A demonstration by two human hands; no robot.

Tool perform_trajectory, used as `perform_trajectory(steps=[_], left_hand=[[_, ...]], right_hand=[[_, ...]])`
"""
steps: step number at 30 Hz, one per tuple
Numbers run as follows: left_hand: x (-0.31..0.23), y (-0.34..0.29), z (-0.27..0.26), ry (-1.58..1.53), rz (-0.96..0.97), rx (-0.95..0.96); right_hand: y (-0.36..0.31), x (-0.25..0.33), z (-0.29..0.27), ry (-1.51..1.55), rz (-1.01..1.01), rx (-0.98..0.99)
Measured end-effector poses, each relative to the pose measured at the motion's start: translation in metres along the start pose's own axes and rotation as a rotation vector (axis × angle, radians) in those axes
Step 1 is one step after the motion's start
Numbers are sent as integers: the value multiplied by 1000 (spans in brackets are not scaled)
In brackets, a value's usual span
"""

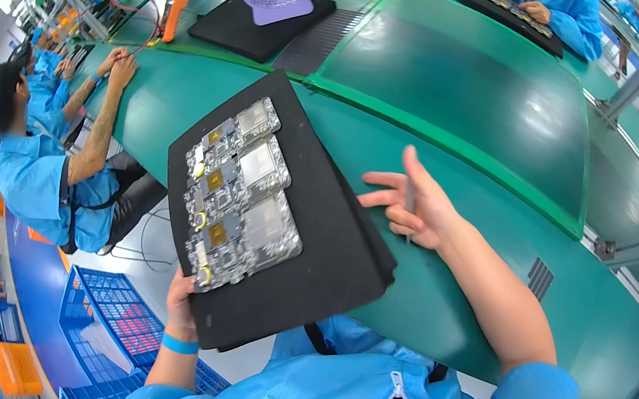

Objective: The person uses tweezers to pick up small rectangular components from a tray and places them onto specific areas of three circuit boards arranged on a black mat. The person repeats this process for each board, carefully positioning the components with the tool.

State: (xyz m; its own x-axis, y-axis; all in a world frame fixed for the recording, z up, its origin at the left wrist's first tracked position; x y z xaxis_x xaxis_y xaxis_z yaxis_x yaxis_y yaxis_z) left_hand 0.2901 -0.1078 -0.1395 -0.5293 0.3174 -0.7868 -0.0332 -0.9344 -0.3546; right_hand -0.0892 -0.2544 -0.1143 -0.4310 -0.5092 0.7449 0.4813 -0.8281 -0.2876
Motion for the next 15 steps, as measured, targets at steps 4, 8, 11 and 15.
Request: perform_trajectory(steps=[4,8,11,15], left_hand=[[-33,16,-6,118,-35,107],[-78,75,20,389,-128,249],[-114,118,69,644,-215,496],[-117,183,190,902,-380,720]], right_hand=[[19,12,12,5,-20,77],[-26,41,16,-183,-160,-67],[-80,47,27,-271,-281,-225],[-148,14,26,-269,-244,-536]])
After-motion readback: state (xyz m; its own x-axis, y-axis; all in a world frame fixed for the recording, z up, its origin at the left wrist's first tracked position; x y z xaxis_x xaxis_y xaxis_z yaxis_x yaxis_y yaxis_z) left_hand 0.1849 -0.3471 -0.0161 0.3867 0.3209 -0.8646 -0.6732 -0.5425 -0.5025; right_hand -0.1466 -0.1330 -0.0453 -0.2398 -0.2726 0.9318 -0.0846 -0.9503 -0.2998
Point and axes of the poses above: each hand's wrist, its own y-axis towards the middle knuckle, its own z-axis out of the palm, x = y × z, the point moved 2 cm from there along y, towards the middle knuckle, and after that the axes turned 9 degrees about -z, right-handed, at the moved point
